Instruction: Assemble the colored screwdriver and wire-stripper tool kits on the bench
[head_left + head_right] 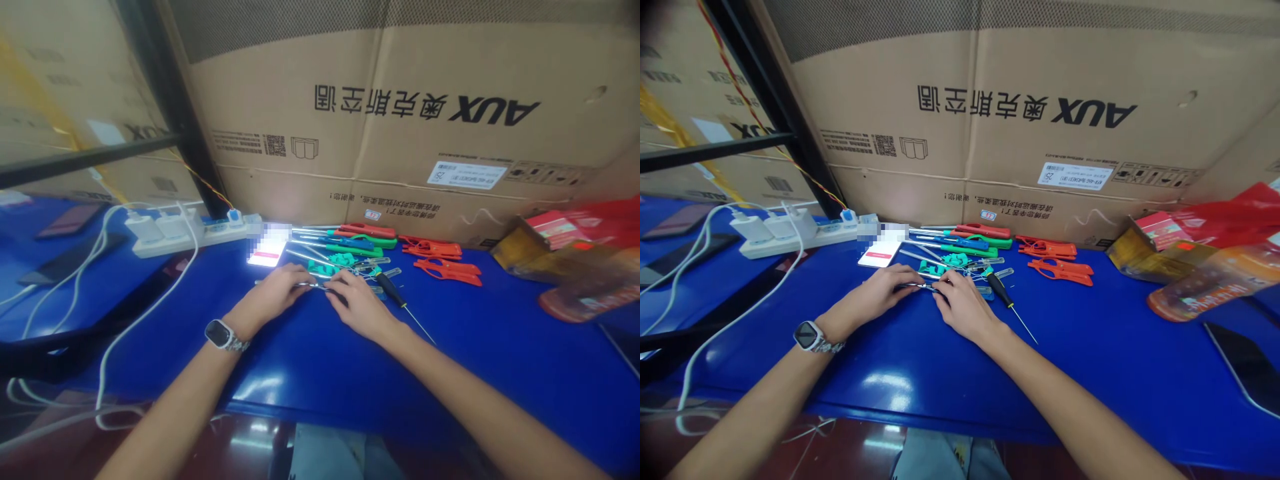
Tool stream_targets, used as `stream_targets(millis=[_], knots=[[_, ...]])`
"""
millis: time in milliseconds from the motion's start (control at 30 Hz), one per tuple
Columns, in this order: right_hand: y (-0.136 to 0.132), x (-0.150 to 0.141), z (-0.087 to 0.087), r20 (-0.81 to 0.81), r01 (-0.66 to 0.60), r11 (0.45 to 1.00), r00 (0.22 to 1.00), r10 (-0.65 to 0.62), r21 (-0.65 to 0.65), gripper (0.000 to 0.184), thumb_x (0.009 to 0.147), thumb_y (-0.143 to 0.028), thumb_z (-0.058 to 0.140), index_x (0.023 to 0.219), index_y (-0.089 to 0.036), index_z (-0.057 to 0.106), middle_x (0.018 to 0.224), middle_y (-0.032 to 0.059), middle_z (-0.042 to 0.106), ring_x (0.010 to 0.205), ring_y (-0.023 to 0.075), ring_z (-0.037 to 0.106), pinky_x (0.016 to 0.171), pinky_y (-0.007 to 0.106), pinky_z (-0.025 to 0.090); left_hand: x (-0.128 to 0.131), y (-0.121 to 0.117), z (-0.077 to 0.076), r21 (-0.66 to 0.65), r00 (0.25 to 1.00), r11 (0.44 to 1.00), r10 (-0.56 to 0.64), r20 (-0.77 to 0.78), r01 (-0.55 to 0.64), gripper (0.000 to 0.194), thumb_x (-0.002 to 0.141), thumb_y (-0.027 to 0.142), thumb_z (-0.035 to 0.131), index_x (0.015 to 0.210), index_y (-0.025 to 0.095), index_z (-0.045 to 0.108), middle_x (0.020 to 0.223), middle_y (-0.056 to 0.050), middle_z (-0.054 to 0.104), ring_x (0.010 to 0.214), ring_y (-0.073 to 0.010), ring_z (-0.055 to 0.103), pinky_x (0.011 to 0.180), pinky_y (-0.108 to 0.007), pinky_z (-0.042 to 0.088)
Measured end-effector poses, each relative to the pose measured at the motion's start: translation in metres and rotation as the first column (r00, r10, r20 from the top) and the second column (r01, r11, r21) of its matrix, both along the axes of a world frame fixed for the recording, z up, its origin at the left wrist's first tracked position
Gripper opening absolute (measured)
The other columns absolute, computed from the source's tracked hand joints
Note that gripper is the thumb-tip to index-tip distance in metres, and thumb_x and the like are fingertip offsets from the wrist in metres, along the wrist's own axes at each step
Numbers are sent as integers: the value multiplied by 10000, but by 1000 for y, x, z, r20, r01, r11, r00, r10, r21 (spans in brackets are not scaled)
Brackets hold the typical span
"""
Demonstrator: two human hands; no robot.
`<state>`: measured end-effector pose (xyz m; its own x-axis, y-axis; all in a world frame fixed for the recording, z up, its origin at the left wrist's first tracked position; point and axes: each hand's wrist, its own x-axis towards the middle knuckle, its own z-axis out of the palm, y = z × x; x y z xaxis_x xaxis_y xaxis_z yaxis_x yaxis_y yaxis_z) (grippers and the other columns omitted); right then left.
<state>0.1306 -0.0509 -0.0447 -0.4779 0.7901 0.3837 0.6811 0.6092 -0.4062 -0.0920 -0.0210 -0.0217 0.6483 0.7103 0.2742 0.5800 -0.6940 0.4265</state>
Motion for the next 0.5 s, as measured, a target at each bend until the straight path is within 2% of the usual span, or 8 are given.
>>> stream_targets(millis=[100, 300, 400, 500], knots=[[-1, -2, 1, 4, 20, 1000, 1000, -20, 12, 217, 957, -213, 541, 1100, -177, 700, 1120, 105, 580, 962, 210, 606, 891, 397, 480, 1, 1, -1, -14, 1000, 1000, -3, 3, 3, 212, 960, 150, 528, 1034, 196, 721, 977, -74, 663, 890, -201, 632, 817, -328, 500], [-7, -11, 14, 163, 30, 998, 986, -39, 56, 242, 971, -155, 475, 1073, -168, 695, 1009, 97, 619, 983, 236, 565, 875, 421, 408, 4, 0, -3, -25, 998, 999, -33, 60, 35, 206, 954, 166, 541, 1050, 196, 721, 973, -69, 661, 875, -193, 642, 808, -318, 511], [-8, -13, 18, 151, 47, 996, 987, -59, 81, 224, 973, -189, 489, 1067, -165, 691, 1019, 104, 626, 1006, 247, 552, 890, 431, 384, 4, 2, -5, 3, 995, 1000, -23, 101, 23, 174, 953, 189, 546, 1023, 183, 706, 982, -71, 655, 893, -195, 640, 834, -333, 517], [-4, -12, 15, 108, 45, 997, 993, -52, 64, 222, 961, -189, 508, 1093, -189, 687, 1053, 97, 623, 1034, 245, 551, 894, 420, 387, 3, 7, -6, 17, 991, 1000, -25, 130, 23, 137, 938, 188, 566, 1001, 178, 688, 1080, -87, 661, 991, -210, 636, 898, -364, 513]])
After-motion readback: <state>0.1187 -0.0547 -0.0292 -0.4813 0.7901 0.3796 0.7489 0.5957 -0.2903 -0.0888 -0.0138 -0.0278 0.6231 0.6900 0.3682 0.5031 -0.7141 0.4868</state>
